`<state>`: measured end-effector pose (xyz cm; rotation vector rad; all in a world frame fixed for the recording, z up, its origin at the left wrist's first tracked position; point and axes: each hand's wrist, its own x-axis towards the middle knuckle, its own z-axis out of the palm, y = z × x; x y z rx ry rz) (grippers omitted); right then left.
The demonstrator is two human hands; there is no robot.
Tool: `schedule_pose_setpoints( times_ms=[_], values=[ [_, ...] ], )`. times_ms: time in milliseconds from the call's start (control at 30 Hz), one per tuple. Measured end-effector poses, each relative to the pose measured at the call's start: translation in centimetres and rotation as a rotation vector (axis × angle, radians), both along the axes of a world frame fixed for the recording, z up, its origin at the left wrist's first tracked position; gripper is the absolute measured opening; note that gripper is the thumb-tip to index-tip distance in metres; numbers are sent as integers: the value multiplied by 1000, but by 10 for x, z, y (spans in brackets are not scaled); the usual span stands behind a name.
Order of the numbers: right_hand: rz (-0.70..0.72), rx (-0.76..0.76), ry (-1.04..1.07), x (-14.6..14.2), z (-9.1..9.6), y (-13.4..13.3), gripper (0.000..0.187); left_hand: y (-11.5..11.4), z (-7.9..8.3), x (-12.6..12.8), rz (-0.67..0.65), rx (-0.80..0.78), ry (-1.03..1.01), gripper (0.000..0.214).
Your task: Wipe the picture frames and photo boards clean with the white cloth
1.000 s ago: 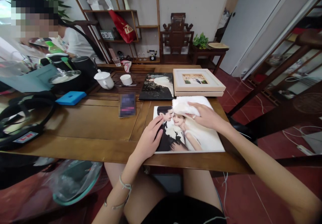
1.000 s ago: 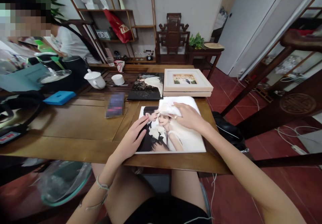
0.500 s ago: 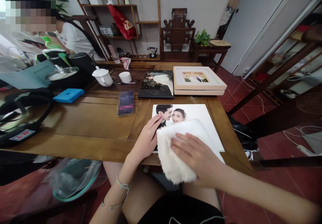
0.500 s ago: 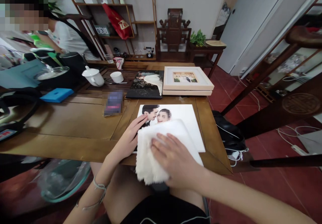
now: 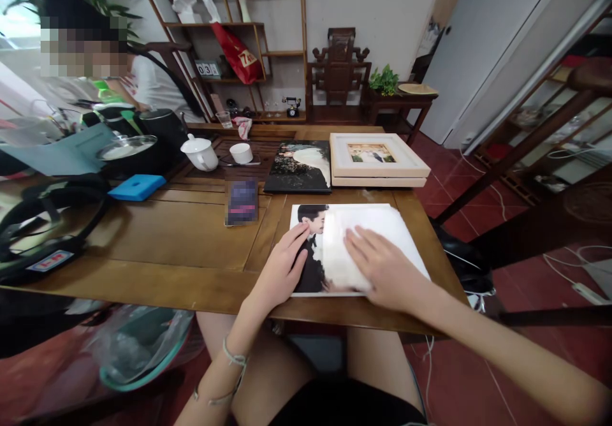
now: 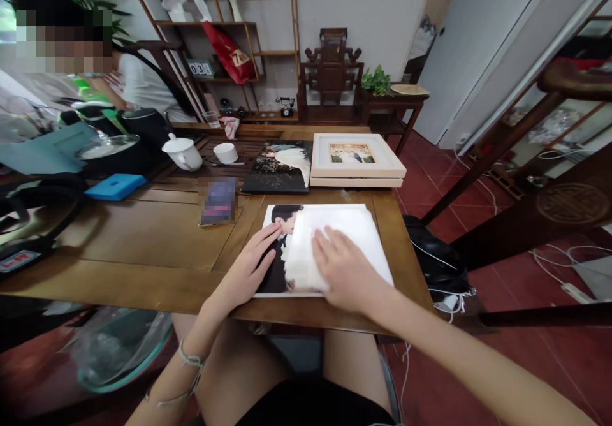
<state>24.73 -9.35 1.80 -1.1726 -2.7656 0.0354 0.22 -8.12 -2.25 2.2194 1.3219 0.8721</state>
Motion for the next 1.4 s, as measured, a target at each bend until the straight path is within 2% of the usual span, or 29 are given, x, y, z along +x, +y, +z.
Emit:
schedule_pose_setpoints(
  times_ms=[100, 167, 200, 300, 467, 567, 667, 733, 833, 900, 933, 1033, 1167, 1233, 1300, 1400],
  values=[
    [140, -63, 12, -10, 4, -47, 83, 0, 1, 0, -3, 4, -7, 45],
    [189, -114, 53, -11, 7, -56, 83, 0, 1, 0, -9, -1, -8, 46],
    [201, -139, 79, -9, 8, -52, 81, 0, 2, 0, -13, -4, -7, 46],
    [177, -146, 174, 5, 4, -14, 77, 0, 1, 0, -13, -4, -6, 46],
    [-27, -27, 232, 41, -11, 67, 79, 0, 1, 0, -4, 5, -8, 45],
    [-134, 24, 209, 51, -14, 79, 74, -1, 1, 0, 3, -1, 1, 45],
    [-147, 46, 141, 43, -10, 48, 73, -1, 1, 1, 10, -2, 4, 44],
    [-96, 26, 88, 31, -6, 10, 77, -1, 1, 1, 7, 8, -2, 44],
    [55, -56, 53, 12, 1, -45, 91, 0, 0, 1, 2, 28, -12, 44],
    [129, -116, 64, 5, 4, -62, 93, 0, -1, 0, -3, 31, -14, 45],
    [155, -144, 75, 3, 5, -61, 93, 0, -1, 0, -6, 31, -14, 45],
    [167, -168, 132, 7, 4, -26, 90, 1, -2, 0, -10, 25, -9, 45],
    [-15, -53, 224, 26, -2, 52, 74, 0, 1, 0, -4, 9, -7, 44],
    [-118, -9, 259, 37, -7, 81, 67, 0, 1, 0, 0, -3, -5, 44],
    [-195, 9, 293, 47, -11, 94, 64, 0, 1, 0, 4, -9, -6, 44],
    [-194, 31, 270, 54, -14, 83, 67, 0, 1, 0, 8, -6, -11, 45]
  ],
)
